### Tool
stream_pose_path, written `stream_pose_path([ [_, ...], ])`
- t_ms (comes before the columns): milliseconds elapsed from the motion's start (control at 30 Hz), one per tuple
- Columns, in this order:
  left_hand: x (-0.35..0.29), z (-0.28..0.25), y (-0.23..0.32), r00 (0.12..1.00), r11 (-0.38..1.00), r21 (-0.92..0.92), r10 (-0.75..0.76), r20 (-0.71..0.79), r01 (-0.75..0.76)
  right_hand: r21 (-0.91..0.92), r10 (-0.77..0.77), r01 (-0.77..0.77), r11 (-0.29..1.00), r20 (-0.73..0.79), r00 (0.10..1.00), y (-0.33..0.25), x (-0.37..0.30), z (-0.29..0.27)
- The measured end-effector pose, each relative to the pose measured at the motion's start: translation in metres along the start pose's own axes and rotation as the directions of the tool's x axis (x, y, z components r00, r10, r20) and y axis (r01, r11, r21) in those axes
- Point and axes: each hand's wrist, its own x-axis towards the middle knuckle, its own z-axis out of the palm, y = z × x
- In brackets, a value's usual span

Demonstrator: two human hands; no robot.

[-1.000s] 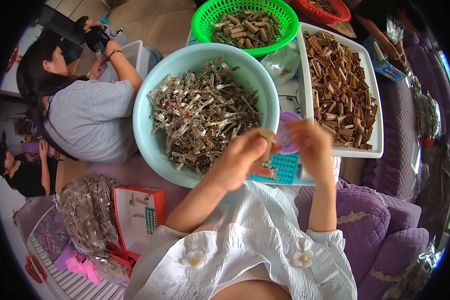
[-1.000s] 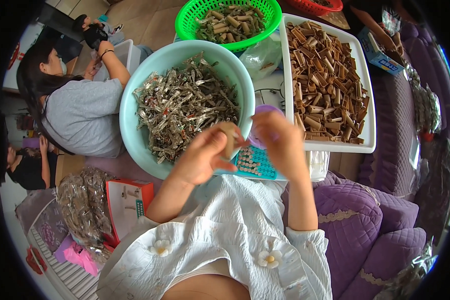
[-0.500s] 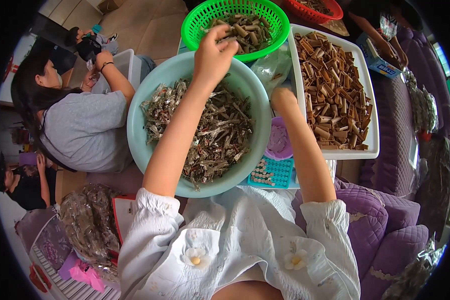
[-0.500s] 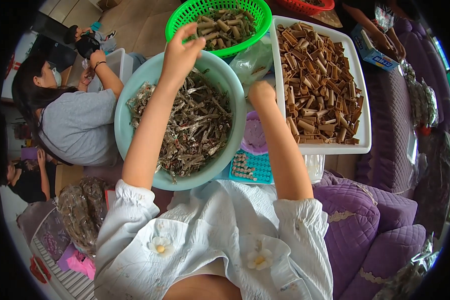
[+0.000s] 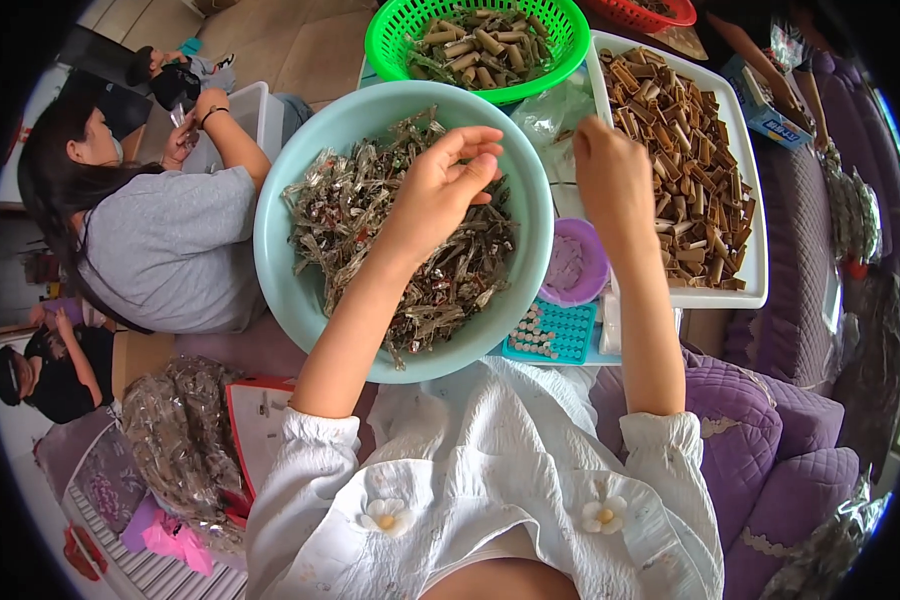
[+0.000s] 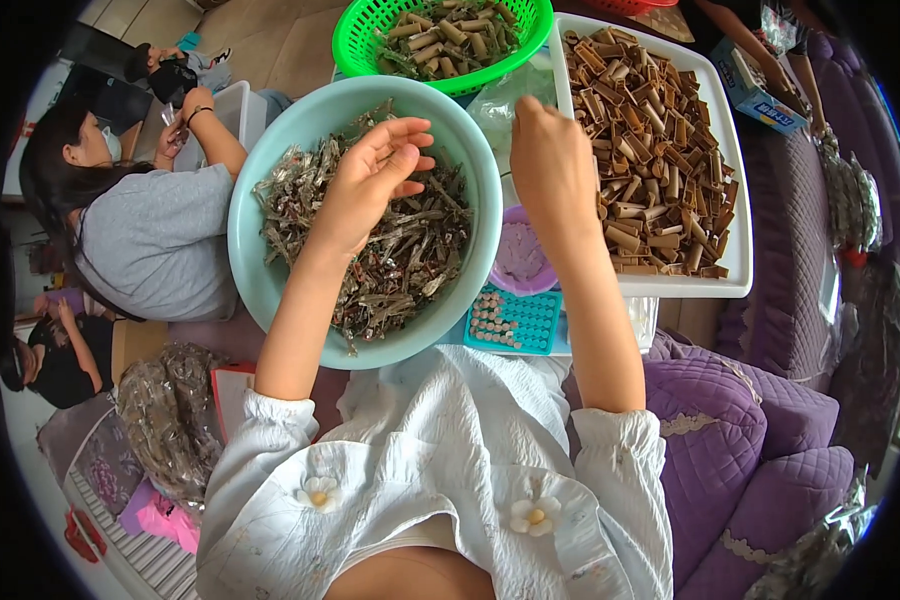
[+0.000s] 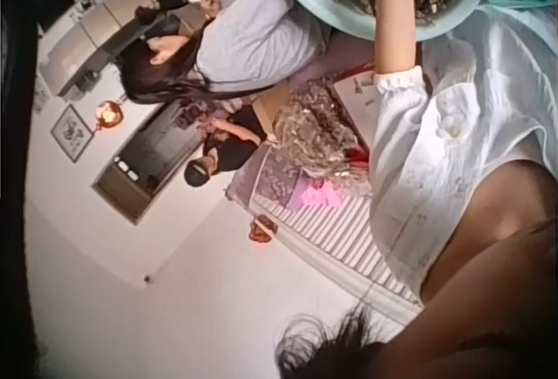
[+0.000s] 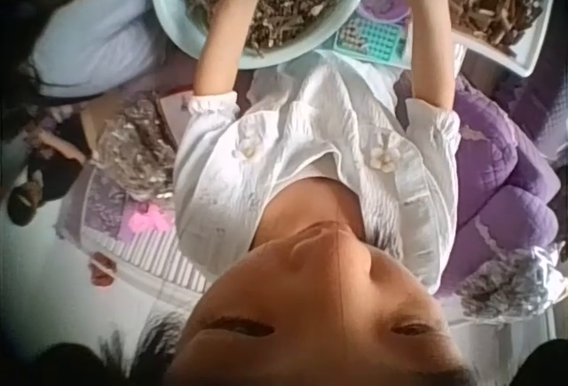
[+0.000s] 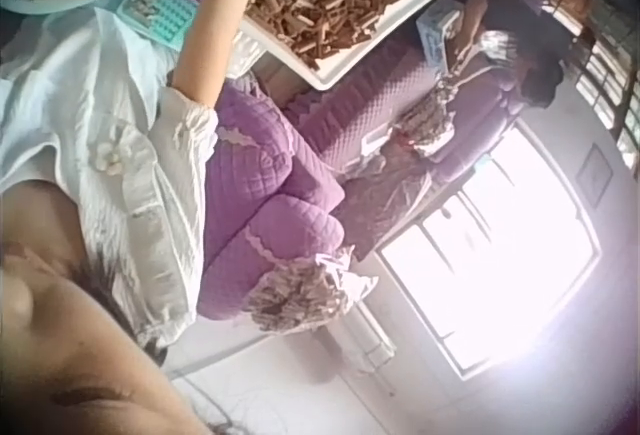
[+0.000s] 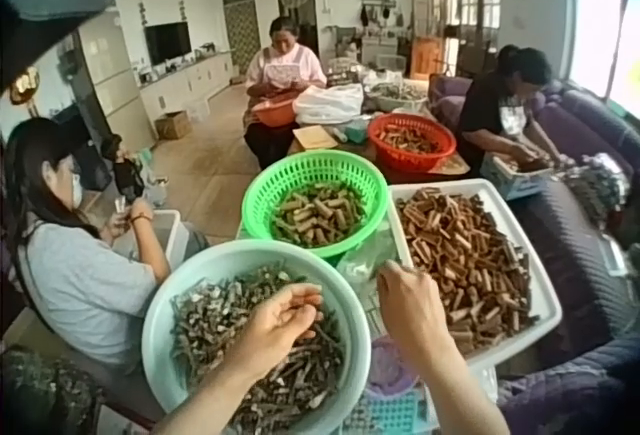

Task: The person assembles small plastic components by fitting rubber seals onto plastic tubes by hand.

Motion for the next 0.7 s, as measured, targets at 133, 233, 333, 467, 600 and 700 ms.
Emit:
stream_pose_path([
  [133, -0.012, 0.011, 0.004, 0.901, 0.908, 0.165, 0.408, -0.147, -0.384, 0.184, -0.233, 0.271, 0.945, -0.205, 0.951, -0.036, -0.009, -0.036],
  [233, -0.015, 0.009, 0.009, 0.858, 0.833, 0.270, 0.511, -0.044, -0.483, 0.296, -0.421, 0.497, 0.816, -0.284, 0.861, -0.047, -0.027, -0.035],
  [333, -0.038, 0.015, 0.018, 0.953, 0.954, 0.035, 0.295, 0.072, -0.298, 0.594, -0.370, 0.441, 0.672, -0.247, 0.896, -0.055, -0.046, -0.022],
  [467, -0.049, 0.002, -0.008, 0.989, 0.946, -0.308, 0.125, 0.075, -0.096, 0.791, -0.342, 0.204, 0.576, 0.006, 0.940, -0.057, -0.064, -0.013],
  [600, -0.053, 0.011, -0.017, 0.999, 0.929, -0.369, 0.040, 0.008, -0.035, 0.799, -0.300, 0.129, 0.587, 0.067, 0.952, -0.055, -0.075, -0.006],
  [700, -0.051, 0.019, -0.014, 0.996, 0.947, -0.312, 0.065, -0.056, -0.080, 0.816, -0.258, 0.043, 0.577, 0.132, 0.957, -0.049, -0.077, -0.005],
])
